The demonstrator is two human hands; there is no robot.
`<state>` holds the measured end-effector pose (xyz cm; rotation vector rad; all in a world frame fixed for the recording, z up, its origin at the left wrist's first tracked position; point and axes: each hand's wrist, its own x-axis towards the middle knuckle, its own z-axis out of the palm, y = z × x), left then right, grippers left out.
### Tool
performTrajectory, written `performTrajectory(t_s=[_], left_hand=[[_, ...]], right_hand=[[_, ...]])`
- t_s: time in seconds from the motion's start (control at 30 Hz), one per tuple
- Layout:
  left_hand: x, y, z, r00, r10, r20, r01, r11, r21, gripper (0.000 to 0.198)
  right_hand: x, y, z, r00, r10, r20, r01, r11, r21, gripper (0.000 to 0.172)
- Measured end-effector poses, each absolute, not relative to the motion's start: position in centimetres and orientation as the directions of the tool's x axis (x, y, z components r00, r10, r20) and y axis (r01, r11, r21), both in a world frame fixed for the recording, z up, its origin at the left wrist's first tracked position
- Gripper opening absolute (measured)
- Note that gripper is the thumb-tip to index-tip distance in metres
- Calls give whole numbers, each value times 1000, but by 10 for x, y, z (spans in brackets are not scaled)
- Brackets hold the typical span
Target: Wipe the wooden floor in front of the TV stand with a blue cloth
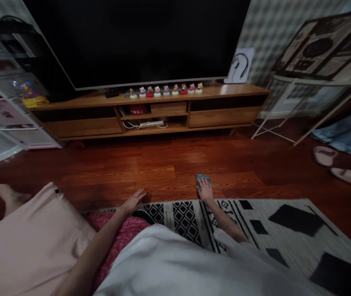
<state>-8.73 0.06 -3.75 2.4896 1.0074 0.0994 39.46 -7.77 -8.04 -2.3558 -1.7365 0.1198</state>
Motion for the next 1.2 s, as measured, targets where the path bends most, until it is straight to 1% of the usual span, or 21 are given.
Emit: performTrajectory(t_s=[0.07, 0.13, 0.2, 0.23, 0.27, 0.33, 0.4, 0.47, 0.53, 0.6, 0.67, 0.7, 0.77, 0.8, 0.87, 0.9, 0.93, 1.0, 1.07, 1.13, 1.2], left_hand=[[-87, 0, -36, 733, 671, -112, 643, -629, 437, 69], [-86, 0, -35, 725, 676, -134, 657, -619, 431, 69], [-86, 1, -35, 716, 681, -152, 670, -610, 423, 69], [-86, 1, -35, 713, 683, -157, 674, -608, 419, 69], [-86, 2, -36, 711, 685, -162, 678, -606, 416, 69], [-86, 2, -38, 706, 690, -163, 684, -602, 413, 68], [-88, 2, -40, 704, 692, -158, 684, -602, 413, 67], [-89, 2, -42, 709, 690, -143, 676, -609, 415, 67], [-91, 2, -45, 713, 691, -119, 667, -617, 418, 66], [-92, 1, -47, 715, 692, -96, 658, -621, 427, 66], [-92, 1, -49, 715, 694, -82, 652, -621, 435, 67], [-92, 1, -49, 714, 695, -80, 652, -620, 437, 67], [-91, 1, -49, 708, 702, -85, 659, -612, 436, 67], [-90, 0, -48, 704, 704, -92, 664, -607, 436, 67], [-88, -1, -46, 701, 705, -105, 667, -597, 445, 67], [-88, -1, -45, 702, 704, -108, 665, -594, 453, 68], [-87, -2, -43, 704, 701, -111, 661, -591, 462, 68], [-86, -3, -41, 709, 695, -116, 654, -588, 476, 70], [-86, -3, -39, 710, 693, -126, 655, -585, 478, 71], [-86, -3, -37, 707, 694, -137, 662, -582, 473, 72], [-86, -3, -36, 705, 695, -143, 668, -582, 463, 72]], right_hand=[[412, -73, -81, 513, 856, 71, 844, -487, -226, 59], [406, -61, -80, 665, 742, 86, 732, -625, -273, 61], [383, -45, -79, 724, 682, 100, 672, -665, -328, 62], [366, -36, -77, 713, 693, 104, 679, -646, -349, 63], [347, -29, -75, 673, 732, 104, 711, -603, -362, 63], [305, -17, -70, 511, 855, 90, 815, -449, -366, 63], [264, -14, -66, 285, 956, 67, 901, -243, -360, 62], [229, -18, -65, 43, 997, 60, 931, -18, -365, 59], [207, -29, -65, -189, 979, 78, 904, 205, -375, 57], [206, -40, -66, -373, 922, 104, 841, 383, -381, 57], [227, -51, -67, -472, 874, 117, 792, 478, -379, 56], [246, -56, -67, -486, 867, 114, 788, 490, -373, 55], [294, -64, -68, -438, 894, 92, 827, 441, -347, 53], [321, -67, -69, -371, 925, 79, 868, 376, -324, 53], [371, -73, -70, -160, 985, 71, 948, 173, -266, 53], [391, -74, -71, -21, 996, 87, 971, 41, -237, 54], [407, -75, -72, 135, 985, 105, 970, -110, -216, 54], [420, -70, -73, 418, 897, 147, 898, -383, -215, 57], [410, -59, -72, 616, 772, 158, 781, -572, -251, 61], [380, -43, -67, 699, 703, 132, 706, -648, -286, 64], [337, -27, -61, 662, 743, 97, 730, -611, -307, 64]])
